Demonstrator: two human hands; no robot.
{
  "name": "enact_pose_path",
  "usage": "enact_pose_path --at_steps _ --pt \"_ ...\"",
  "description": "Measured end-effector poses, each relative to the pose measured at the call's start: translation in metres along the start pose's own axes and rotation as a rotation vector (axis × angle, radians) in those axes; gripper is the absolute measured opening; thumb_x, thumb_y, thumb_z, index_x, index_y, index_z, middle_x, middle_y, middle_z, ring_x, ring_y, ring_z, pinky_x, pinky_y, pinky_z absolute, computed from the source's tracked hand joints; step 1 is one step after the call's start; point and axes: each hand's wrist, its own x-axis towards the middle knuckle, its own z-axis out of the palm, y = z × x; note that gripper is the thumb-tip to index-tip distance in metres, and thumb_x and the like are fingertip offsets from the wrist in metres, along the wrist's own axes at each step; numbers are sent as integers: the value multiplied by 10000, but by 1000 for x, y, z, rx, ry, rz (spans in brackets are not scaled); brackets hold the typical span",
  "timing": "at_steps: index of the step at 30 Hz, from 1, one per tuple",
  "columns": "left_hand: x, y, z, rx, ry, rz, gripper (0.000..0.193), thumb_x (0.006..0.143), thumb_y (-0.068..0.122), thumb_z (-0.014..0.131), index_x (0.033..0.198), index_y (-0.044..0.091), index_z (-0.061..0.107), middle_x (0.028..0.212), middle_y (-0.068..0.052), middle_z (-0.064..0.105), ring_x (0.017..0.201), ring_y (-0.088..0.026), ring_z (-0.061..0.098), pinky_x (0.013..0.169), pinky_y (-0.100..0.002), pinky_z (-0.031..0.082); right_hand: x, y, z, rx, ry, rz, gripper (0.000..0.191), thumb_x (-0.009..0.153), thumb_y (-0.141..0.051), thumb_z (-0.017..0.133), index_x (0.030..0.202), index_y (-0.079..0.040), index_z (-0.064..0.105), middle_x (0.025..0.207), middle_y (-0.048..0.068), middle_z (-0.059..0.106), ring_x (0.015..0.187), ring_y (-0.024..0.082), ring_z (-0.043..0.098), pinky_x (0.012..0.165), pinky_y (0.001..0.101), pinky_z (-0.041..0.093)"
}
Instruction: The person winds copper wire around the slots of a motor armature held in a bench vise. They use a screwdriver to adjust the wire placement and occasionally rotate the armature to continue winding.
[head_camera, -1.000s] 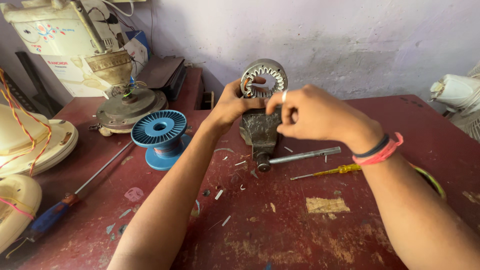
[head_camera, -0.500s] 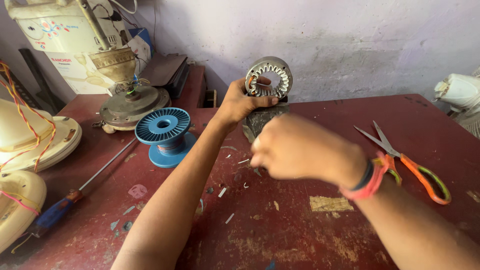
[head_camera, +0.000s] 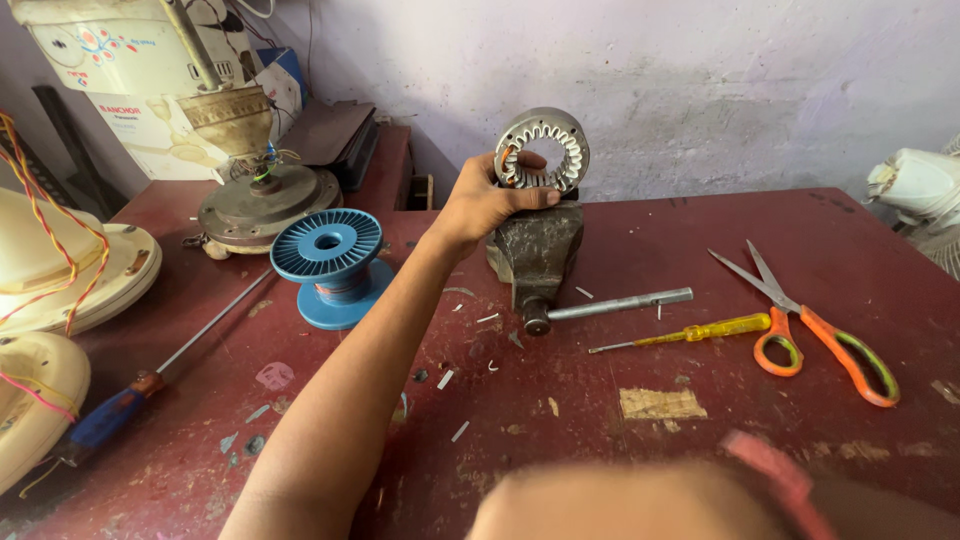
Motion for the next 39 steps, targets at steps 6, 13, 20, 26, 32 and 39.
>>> enact_pose_path --at_steps 6,13,20,26,32,39 --pt "0 1 -1 -32 1 -3 575 671 158 929 1145 -51 679 973 -115 753 882 -188 723 814 -319 606 -15 82 -41 -199 106 623 404 722 -128 734 1119 -177 789 591 47 670 444 195 633 466 379 516" --pt "-2 3 0 -21 6 -14 560 684 141 920 1149 -56 679 969 -121 745 887 -189 718 810 -324 594 -26 158 -18 -207 -19 756 561 684 -147 828 1233 -244 764 592 83 701 512 225 644 549 385 514" --pt "-2 3 1 -23 12 -14 572 669 157 924 1142 -49 679 978 -121 752 894 -190 722 822 -329 600 -29 176 18 -436 198 342 199 737 -170 778 920 -203 848 724 95 746 619 291 708 588 425 554" --pt "-3 4 1 -17 25 -18 578 667 171 929 1145 -46 688 989 -130 743 902 -193 709 827 -337 590 -16 166 38 -621 55 480 113 845 -172 712 806 -145 815 642 148 702 596 319 701 561 446 549" --pt "-3 4 0 -2 30 -17 584 660 180 929 1146 -40 691 997 -122 753 915 -190 719 843 -332 594 -4 146 26 -408 158 450 282 904 -206 686 675 -45 719 595 182 662 585 359 681 566 477 518" --pt "0 4 -1 10 22 -35 585 654 188 930 1139 -48 703 966 -127 761 873 -194 724 827 -329 603 4 90 12 -162 169 199 289 882 -148 641 612 -51 606 580 164 624 578 340 666 561 453 522"
